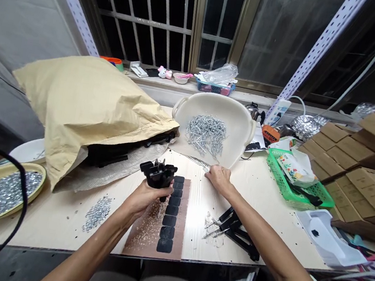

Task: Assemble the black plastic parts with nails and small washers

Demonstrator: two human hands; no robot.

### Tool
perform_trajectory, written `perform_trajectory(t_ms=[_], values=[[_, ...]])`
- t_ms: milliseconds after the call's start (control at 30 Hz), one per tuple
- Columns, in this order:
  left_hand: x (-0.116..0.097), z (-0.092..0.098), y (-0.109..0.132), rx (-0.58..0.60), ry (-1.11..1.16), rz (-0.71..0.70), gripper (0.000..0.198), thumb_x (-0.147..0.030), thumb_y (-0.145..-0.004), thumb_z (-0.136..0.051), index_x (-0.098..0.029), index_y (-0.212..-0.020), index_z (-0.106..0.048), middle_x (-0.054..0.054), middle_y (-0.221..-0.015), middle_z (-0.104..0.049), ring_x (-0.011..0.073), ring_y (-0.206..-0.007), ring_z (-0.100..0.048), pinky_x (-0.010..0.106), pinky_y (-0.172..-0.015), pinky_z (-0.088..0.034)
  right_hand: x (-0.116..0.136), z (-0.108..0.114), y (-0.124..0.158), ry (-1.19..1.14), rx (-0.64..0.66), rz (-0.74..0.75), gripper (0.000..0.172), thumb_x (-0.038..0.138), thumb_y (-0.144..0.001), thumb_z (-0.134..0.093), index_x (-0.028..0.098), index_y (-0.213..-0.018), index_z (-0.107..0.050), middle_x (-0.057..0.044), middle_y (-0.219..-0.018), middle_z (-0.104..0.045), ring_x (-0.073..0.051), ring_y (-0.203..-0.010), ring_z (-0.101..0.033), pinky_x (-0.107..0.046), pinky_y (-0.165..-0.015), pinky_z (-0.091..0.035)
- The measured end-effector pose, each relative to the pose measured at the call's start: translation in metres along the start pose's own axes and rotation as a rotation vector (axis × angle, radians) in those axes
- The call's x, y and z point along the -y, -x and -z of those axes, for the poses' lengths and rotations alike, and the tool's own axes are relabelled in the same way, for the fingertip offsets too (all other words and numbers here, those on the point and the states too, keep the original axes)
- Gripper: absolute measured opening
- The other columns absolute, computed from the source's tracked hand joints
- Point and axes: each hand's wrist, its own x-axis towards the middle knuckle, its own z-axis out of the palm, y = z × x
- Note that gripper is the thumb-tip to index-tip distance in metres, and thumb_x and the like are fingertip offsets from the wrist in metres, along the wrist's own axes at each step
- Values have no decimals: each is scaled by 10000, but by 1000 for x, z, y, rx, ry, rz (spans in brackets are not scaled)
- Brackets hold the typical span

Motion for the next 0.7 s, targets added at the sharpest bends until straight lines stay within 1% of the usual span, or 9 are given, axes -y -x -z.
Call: perform_trajectory(t_ms=[100,167,233,333,400,467,567,633,700], values=[[-2,6,-3,-78,-127,-107,249,-205,-548,-752,-132,-782,-709,45,-788,-700,179,-753,-612,270,-692,-455,9,-11,-6,39,4,-40,220,172,-830,-490,101,-878,-693,-171,-924,-687,-259,-916,-632,-321,-733,-410],[0,11,-7,-158,-271,-187,188,-217,-566,-723,-135,-734,-704,28,-714,-685,180,-712,-607,261,-649,-445,15,-14,-9,48,-2,-50,250,69,-803,-457,68,-908,-684,-203,-940,-677,-265,-939,-628,-333,-757,-402],[3,15,-9,-189,-388,-221,142,-219,-576,-698,-134,-691,-694,14,-649,-663,178,-665,-600,253,-610,-432,19,-15,-9,41,-12,-50,271,19,-777,-447,61,-909,-680,-212,-951,-672,-265,-962,-622,-341,-781,-396],[11,19,-11,-166,-405,-188,120,-214,-584,-679,-130,-669,-681,8,-629,-652,173,-638,-599,248,-594,-427,18,-5,-5,5,-30,-60,226,44,-770,-475,81,-869,-674,-190,-909,-682,-267,-924,-635,-346,-761,-417],[14,20,-12,-141,-384,-172,129,-200,-583,-672,-127,-688,-684,16,-667,-666,178,-665,-607,251,-612,-434,16,12,3,-28,-64,-67,211,121,-817,-465,115,-911,-654,-145,-881,-687,-244,-866,-648,-334,-722,-444],[17,19,-14,-112,-386,-180,145,-186,-583,-664,-127,-713,-690,24,-709,-678,188,-700,-614,258,-634,-440,19,37,16,-228,-210,11,259,220,-874,-432,150,-1068,-588,-91,-876,-681,-197,-814,-648,-312,-699,-473],[16,12,-16,-74,-412,-198,131,-166,-580,-647,-135,-699,-690,25,-698,-676,194,-694,-610,265,-634,-439,42,79,44,-884,-544,340,472,322,-879,-468,182,-1317,-363,-30,-864,-659,-155,-784,-642,-316,-718,-516],[14,5,-14,-37,-399,-228,158,-152,-584,-635,-145,-730,-697,23,-722,-680,193,-708,-605,266,-648,-439,66,100,61,-1154,-578,504,455,331,-859,-515,231,-1282,-381,-12,-882,-654,-149,-812,-644,-326,-750,-526],[10,-2,-11,-14,-378,-248,169,-145,-587,-630,-153,-743,-694,16,-736,-676,184,-711,-592,261,-651,-434,89,111,73,-1260,-575,558,370,319,-833,-563,243,-1179,-456,2,-848,-650,-144,-801,-646,-323,-756,-527]])
